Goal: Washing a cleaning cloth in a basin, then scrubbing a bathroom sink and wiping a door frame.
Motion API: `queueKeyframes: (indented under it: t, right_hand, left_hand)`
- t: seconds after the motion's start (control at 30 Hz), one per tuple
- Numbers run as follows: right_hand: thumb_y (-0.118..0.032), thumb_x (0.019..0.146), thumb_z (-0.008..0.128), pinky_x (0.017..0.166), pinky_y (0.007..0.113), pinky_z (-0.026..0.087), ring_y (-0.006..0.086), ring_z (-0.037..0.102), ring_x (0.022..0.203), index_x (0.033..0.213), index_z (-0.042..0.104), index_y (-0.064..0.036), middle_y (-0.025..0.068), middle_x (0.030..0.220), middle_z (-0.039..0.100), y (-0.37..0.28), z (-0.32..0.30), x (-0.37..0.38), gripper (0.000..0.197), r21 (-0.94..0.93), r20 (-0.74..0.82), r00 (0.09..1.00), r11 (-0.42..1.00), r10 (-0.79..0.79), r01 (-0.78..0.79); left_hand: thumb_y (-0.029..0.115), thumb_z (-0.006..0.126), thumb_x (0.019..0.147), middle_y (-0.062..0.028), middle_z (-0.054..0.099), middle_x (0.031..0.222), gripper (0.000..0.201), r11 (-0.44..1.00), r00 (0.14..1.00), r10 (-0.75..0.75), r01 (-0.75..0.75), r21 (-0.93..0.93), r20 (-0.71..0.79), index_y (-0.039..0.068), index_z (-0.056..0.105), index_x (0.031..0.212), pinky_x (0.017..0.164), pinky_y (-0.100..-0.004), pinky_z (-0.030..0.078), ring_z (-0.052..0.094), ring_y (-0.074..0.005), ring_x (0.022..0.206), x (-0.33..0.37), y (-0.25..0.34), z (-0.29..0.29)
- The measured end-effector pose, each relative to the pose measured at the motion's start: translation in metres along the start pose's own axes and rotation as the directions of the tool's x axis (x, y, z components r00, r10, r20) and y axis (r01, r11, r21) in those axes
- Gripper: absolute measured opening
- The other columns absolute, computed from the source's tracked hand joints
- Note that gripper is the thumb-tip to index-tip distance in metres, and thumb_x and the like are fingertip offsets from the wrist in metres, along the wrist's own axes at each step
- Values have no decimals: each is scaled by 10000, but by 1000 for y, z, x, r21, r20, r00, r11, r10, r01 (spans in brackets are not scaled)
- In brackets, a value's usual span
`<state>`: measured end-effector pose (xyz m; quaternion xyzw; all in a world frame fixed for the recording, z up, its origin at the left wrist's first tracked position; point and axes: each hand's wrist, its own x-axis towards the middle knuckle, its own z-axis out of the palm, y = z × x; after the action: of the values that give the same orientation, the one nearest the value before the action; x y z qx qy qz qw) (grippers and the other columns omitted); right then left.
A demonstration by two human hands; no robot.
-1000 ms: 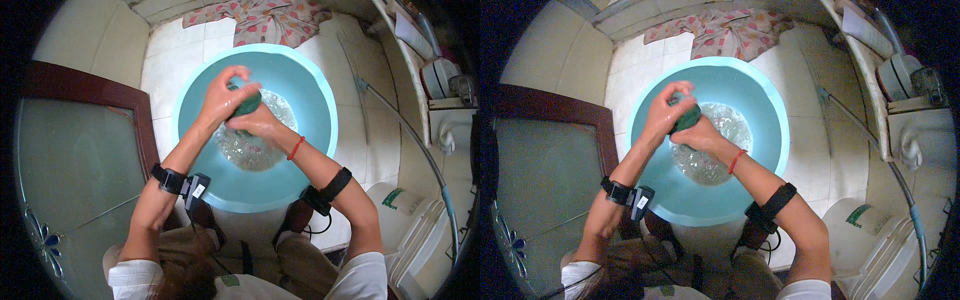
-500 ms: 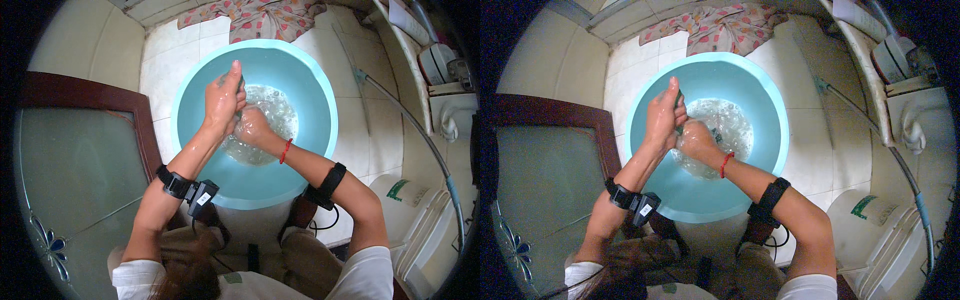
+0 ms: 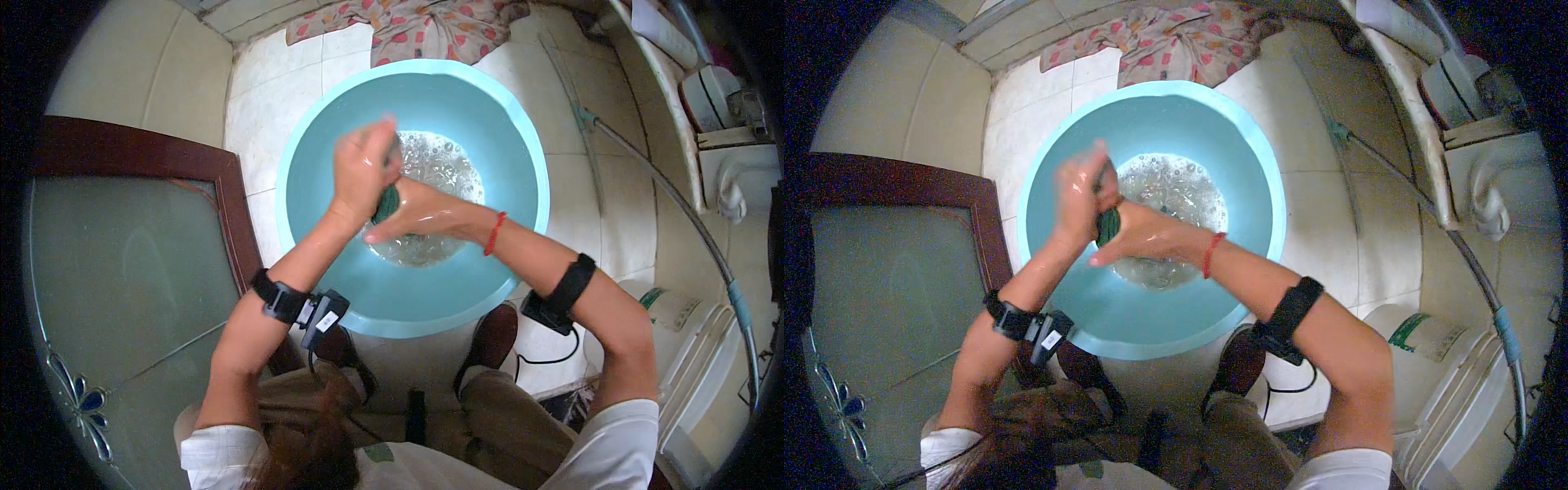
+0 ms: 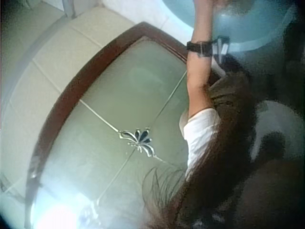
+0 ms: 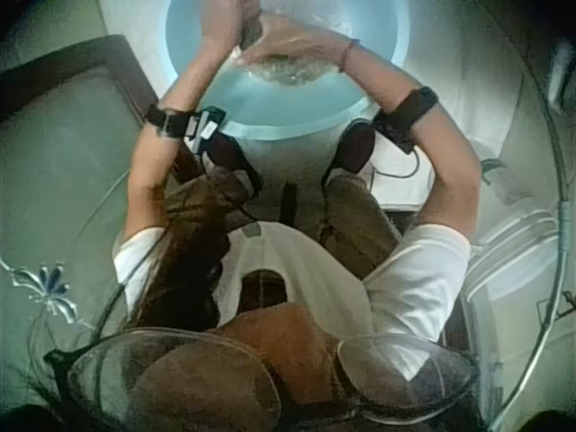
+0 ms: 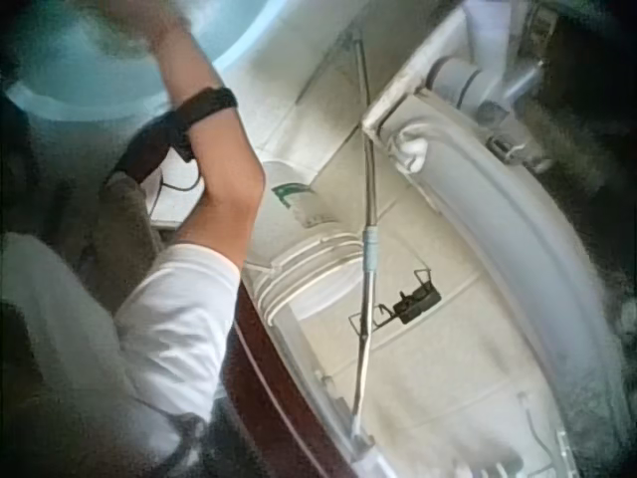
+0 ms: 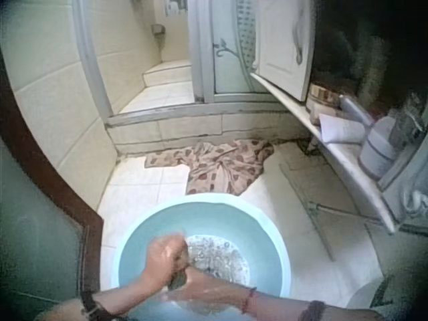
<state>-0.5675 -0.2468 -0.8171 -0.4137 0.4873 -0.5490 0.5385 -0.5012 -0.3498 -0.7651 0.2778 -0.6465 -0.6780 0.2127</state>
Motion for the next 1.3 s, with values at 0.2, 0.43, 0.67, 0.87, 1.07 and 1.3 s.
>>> queueKeyframes:
  t: [0.2,0.43,0.67,0.87,1.07,1.3]
  right_hand:
    - [-240,677,744,797,353,497,244,640,871,1088,589,-33,155,926,659,-13,-98,14,486,-642,-158,987,759,6,-107]
    - [-195,762,618,722,386,492,278,637,856,993,592,-52,100,896,653,47,-89,20,273,-958,-284,958,24,22,-285]
    - [-144,812,537,713,401,464,236,647,814,849,615,-96,81,789,658,105,-18,1,99,-990,89,991,-97,102,99]
    - [-171,824,537,766,369,478,248,640,785,921,647,-123,103,828,672,62,-39,17,155,-874,21,965,473,262,-110]
    - [-108,779,486,769,330,484,175,564,760,867,557,-49,55,808,573,-52,-48,24,127,674,-317,928,734,195,76]
    - [-286,877,508,727,334,469,188,538,718,717,496,-94,37,716,522,-117,-51,24,251,714,-486,858,642,166,280]
  left_hand:
    - [238,525,892,-12,427,582,233,558,991,-78,134,-819,109,127,453,700,523,-287,371,433,-131,546,49,23,-50]
    - [174,664,777,-118,612,1062,370,664,933,-183,-114,739,309,23,597,1108,863,-348,446,569,-276,948,40,-55,-66]
    - [63,798,578,-160,511,1306,792,474,751,-296,-421,774,590,54,482,1304,1048,-395,369,451,-336,1239,27,-71,-56]
    - [73,843,538,-134,415,1417,1146,472,634,-287,-559,682,718,93,185,1475,1112,-396,288,355,-309,1335,16,-86,-53]
    - [85,852,598,-109,478,1320,978,978,835,-174,85,190,522,44,315,1414,1053,-325,332,442,-188,1219,18,-38,-30]
    - [90,802,678,-36,607,1107,635,957,920,-128,16,291,371,36,516,1243,927,-289,432,558,-143,1022,25,-17,-23]
